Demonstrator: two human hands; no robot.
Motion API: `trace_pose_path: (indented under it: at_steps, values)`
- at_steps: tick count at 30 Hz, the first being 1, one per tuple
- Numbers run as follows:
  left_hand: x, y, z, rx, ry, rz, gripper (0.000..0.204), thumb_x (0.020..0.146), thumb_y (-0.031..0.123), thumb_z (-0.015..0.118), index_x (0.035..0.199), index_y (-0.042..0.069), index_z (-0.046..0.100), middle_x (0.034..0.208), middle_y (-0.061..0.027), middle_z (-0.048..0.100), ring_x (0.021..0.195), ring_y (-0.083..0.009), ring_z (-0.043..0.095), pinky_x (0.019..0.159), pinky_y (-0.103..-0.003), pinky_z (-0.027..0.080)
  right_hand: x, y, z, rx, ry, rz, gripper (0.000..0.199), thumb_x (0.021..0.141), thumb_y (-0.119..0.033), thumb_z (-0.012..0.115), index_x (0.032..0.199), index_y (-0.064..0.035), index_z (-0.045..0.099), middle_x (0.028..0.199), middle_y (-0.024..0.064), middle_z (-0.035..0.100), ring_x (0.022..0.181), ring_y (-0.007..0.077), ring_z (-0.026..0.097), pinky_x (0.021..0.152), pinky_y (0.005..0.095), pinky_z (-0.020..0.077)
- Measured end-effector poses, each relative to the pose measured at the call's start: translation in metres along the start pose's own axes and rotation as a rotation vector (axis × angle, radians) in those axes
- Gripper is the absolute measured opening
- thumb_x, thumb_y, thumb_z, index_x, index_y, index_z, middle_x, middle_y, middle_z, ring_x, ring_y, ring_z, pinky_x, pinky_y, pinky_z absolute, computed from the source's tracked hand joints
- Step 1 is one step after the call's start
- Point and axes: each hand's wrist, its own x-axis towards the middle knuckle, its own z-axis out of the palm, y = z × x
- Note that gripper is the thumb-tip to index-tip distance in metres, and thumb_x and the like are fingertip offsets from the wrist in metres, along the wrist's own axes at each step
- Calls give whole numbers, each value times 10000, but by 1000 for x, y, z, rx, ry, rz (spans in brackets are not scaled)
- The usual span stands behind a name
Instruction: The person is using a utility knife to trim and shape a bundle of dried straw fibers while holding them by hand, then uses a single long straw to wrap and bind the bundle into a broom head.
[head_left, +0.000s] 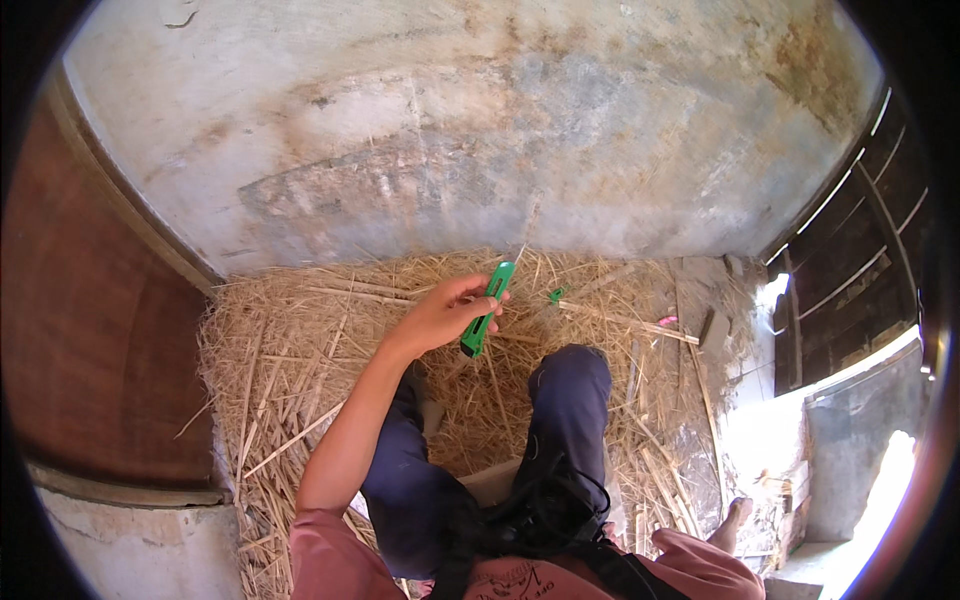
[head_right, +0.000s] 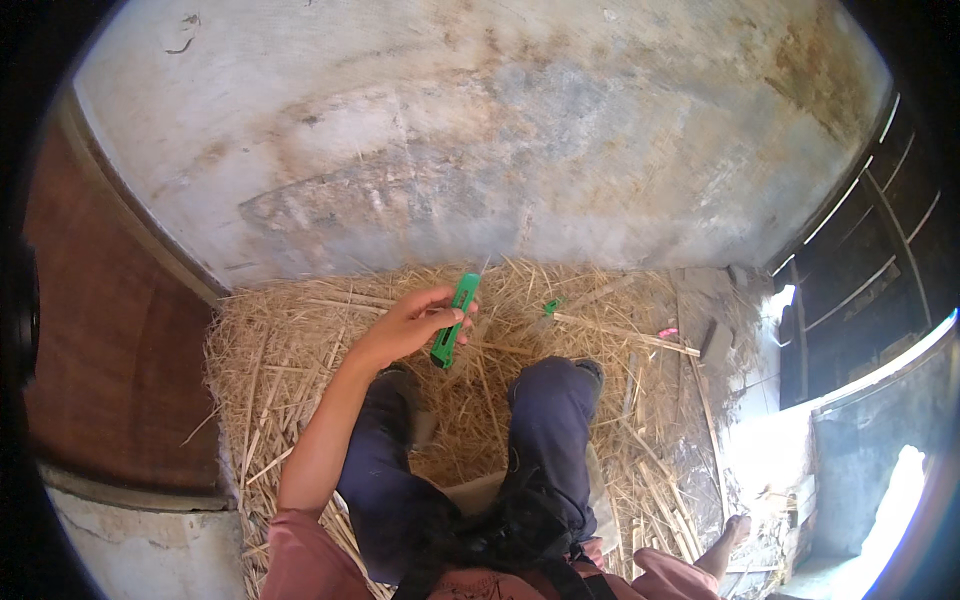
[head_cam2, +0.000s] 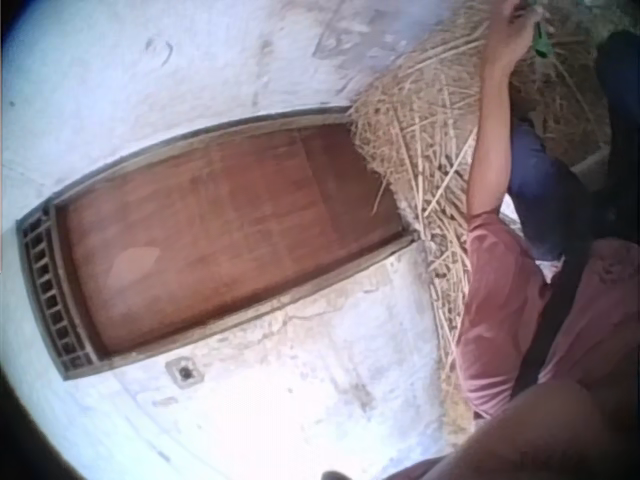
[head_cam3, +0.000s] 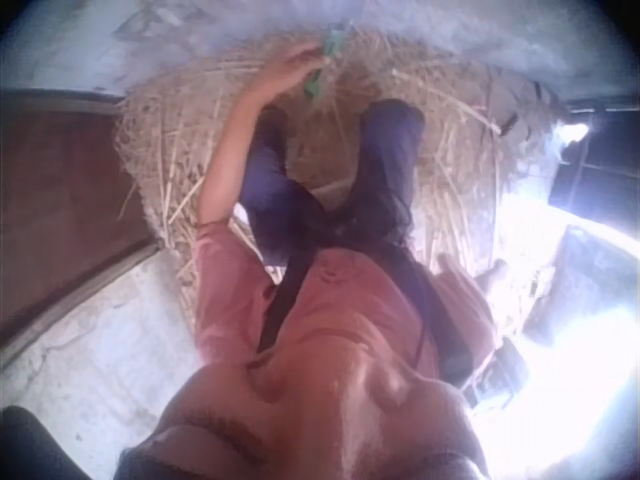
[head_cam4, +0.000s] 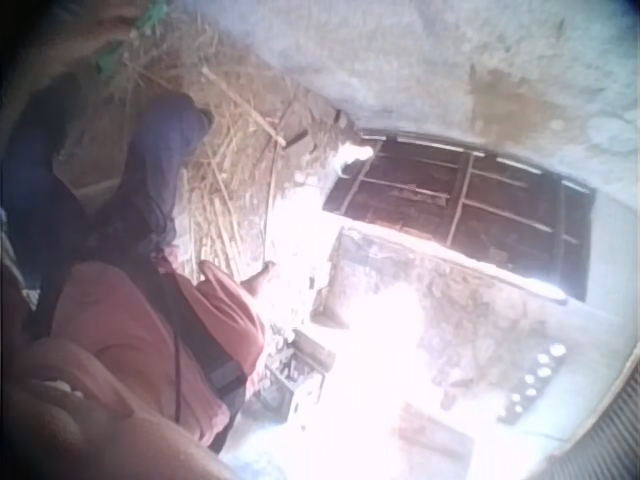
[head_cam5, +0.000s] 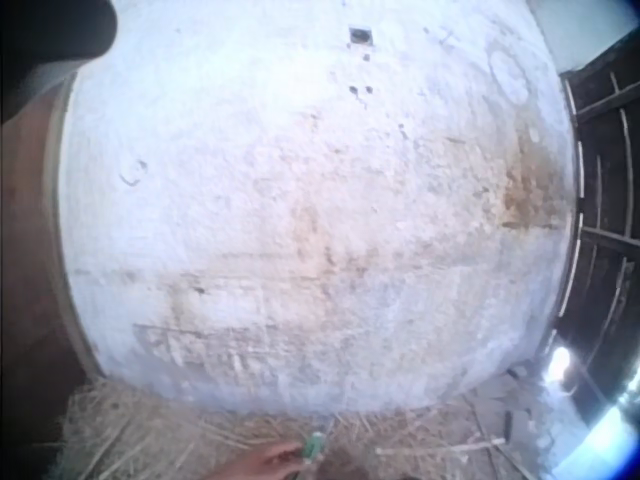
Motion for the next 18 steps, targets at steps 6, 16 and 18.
trace_pose_path:
  at_steps: [6, 16, 18]
  values:
    - [-4, 2, -6, -28, 19, -2, 293, 1060, 157, 596, 1312, 22, 661, 1058, -76, 712, 934, -177, 728, 863, -365, 576, 51, 8, 6, -241, -20, -265, 230, 1083, -276, 533, 923, -127, 603, 668, -30, 514, 450, 49, 395, 364, 201, 326]
    - [-7, 0, -5, -10, 14, 22, 296, 1064, 177, 602, 1310, 27, 669, 1053, -82, 730, 921, -175, 739, 839, -355, 582, -31, 13, -1, -158, -222, 245, 185, 1055, -287, 523, 993, -129, 597, 570, -63, 343, 410, 53, 291, 347, 245, 223]
    - [-7, 0, -7, -20, 15, 12, 296, 1063, 180, 605, 1308, 26, 669, 1052, -81, 729, 923, -174, 738, 837, -354, 582, -28, 2, -10, -116, -101, 176, 170, 1046, -255, 509, 1033, -112, 601, 576, -59, 349, 420, 58, 296, 357, 255, 223]
